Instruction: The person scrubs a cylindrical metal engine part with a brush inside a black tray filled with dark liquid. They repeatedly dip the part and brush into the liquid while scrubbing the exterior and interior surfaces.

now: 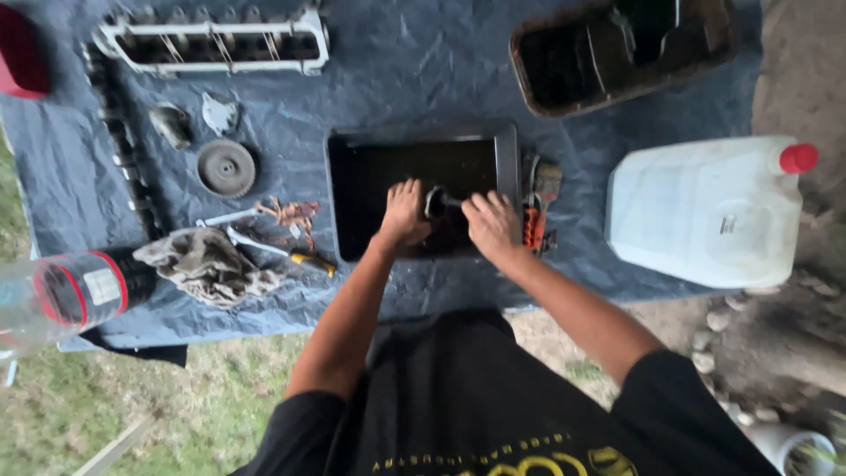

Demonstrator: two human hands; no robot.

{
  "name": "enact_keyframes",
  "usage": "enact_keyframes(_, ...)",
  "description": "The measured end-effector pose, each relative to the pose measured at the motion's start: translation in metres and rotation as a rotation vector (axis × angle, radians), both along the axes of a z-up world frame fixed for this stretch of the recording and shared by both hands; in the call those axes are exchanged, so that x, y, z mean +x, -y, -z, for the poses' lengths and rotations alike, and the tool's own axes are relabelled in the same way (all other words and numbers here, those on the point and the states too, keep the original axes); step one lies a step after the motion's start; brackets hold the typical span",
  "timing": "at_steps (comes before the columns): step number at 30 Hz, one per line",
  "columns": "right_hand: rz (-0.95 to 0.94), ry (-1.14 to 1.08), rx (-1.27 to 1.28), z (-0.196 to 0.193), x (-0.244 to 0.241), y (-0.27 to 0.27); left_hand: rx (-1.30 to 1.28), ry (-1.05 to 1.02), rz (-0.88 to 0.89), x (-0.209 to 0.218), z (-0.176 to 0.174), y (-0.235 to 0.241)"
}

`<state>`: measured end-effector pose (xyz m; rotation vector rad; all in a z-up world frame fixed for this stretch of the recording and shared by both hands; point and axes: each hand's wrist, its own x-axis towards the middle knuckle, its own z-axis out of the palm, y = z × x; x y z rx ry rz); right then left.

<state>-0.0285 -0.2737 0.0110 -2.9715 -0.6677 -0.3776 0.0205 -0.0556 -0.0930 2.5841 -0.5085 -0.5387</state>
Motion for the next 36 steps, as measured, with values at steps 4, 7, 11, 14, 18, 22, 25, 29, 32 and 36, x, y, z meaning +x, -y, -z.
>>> enact_keyframes(4,-0.073,0.069,0.038,0.030,0.004,-0.001,-0.030,-0.035,-0.037,0.011,-0.019,0.007)
enact_keyframes(7,0.032,-0.111,0.106,0.022,0.001,-0.007,-0.027,-0.094,-0.058,-0.002,-0.020,0.009)
enact_keyframes(11,0.543,-1.255,0.682,-0.006,0.035,-0.008,-0.016,-0.073,-0.032,-0.002,-0.025,0.005)
enact_keyframes(14,0.606,-1.459,0.783,0.028,0.025,0.002,0.029,0.004,0.092,-0.013,-0.045,0.005)
enact_keyframes(18,0.086,-0.392,-0.058,0.020,0.001,-0.007,0.021,0.062,0.031,-0.022,-0.042,0.015)
enact_keyframes(22,-0.139,0.049,-0.067,0.029,-0.017,0.001,0.085,0.060,0.094,-0.012,-0.036,0.014)
enact_keyframes(25,0.287,-0.765,0.106,0.017,-0.009,-0.001,0.084,0.090,0.159,-0.018,-0.052,0.019)
enact_keyframes(29,0.721,-1.821,1.144,0.017,-0.001,0.006,0.073,0.119,0.204,-0.025,-0.048,0.005)
enact_keyframes(32,0.757,-1.963,1.321,0.011,0.009,0.000,0.031,0.152,0.165,-0.013,-0.030,0.002)
enact_keyframes(36,0.682,-1.915,1.128,0.033,-0.010,-0.011,0.040,0.107,0.251,-0.017,-0.033,-0.001)
